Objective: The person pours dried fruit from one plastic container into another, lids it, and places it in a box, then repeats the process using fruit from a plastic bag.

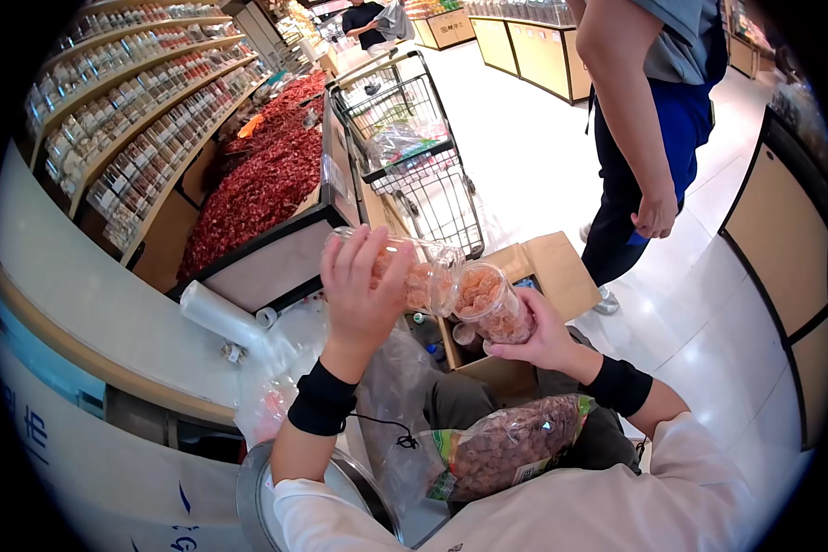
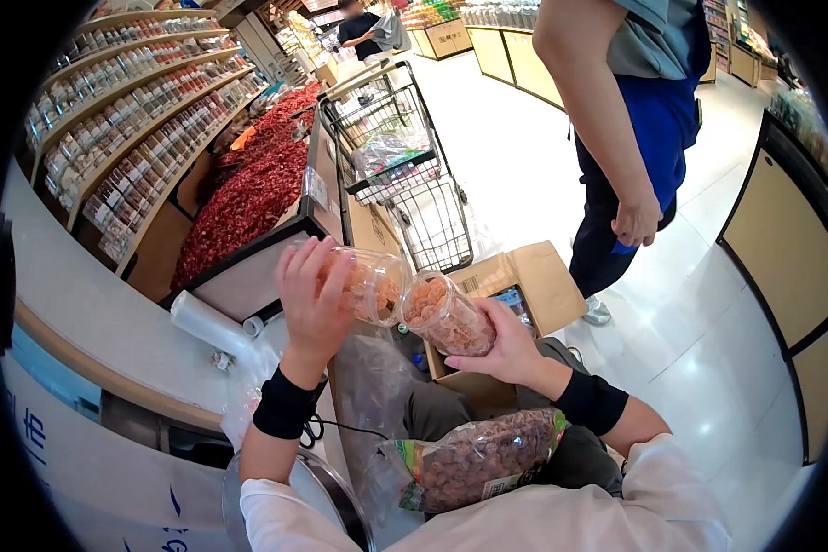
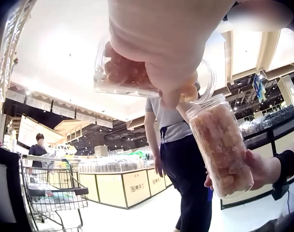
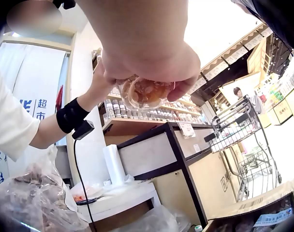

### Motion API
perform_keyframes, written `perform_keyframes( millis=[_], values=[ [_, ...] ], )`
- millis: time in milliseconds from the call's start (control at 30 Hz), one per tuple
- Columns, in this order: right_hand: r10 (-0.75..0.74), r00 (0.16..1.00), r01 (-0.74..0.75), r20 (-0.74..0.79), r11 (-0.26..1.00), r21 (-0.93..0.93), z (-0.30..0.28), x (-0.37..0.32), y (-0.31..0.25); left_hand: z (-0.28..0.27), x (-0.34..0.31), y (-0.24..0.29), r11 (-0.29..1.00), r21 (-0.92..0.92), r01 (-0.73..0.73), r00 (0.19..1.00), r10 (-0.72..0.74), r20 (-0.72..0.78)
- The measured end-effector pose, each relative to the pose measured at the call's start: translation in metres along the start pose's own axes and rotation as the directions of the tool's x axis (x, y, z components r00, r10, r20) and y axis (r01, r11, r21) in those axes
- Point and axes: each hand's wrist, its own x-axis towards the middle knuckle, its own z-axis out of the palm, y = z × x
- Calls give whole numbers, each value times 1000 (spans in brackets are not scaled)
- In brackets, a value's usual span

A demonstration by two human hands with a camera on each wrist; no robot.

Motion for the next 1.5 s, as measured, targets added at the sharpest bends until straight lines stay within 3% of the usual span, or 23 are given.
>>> perform_keyframes(
  millis=[67, 167, 233, 333, 467, 533, 633, 733, 867, 1133, 1500],
  values=[
    [-6, 1000, 6, 4, 999, 40, 2, 0, 0, 0, -1, 0, 1000, 12, 9, 998, -8, -58],
    [-8, 1000, 8, 7, 1000, 25, 1, 0, -7, -2, -3, -1, 998, 54, -31, 999, 31, 10],
    [-11, 1000, 11, 5, 1000, 9, -1, 1, -7, 0, -5, -6, 991, 124, -51, 994, 62, -86],
    [-8, 1000, 8, 4, 1000, 2, 3, -2, 2, 1, -6, -2, 996, 77, -48, 999, 49, -12],
    [-40, 999, 40, 13, 998, -40, 1, 0, -5, 1, -8, -3, 995, 98, -27, 997, 34, -75],
    [-27, 1000, 27, 8, 999, -18, 3, -1, -5, 1, -10, 0, 987, 147, -62, 998, 62, 4],
    [-22, 1000, 22, 11, 1000, -20, 2, -1, -1, 0, -8, -1, 987, 158, -16, 995, 31, -91],
    [-17, 1000, 17, 7, 999, -37, 3, -1, -5, -1, -10, -1, 982, 177, -59, 998, 61, -7],
    [-49, 999, 50, 15, 995, -86, 2, 0, -5, 3, -12, 2, 990, 135, -34, 997, 44, -68],
    [-14, 1000, 14, 16, 1000, 11, 5, -1, -4, 2, -13, 5, 973, 230, -38, 995, 57, -77],
    [5, 999, -6, 37, 1000, 21, 0, 0, -10, 5, -14, 5, 989, 146, 24, 996, -12, -88]
  ],
)
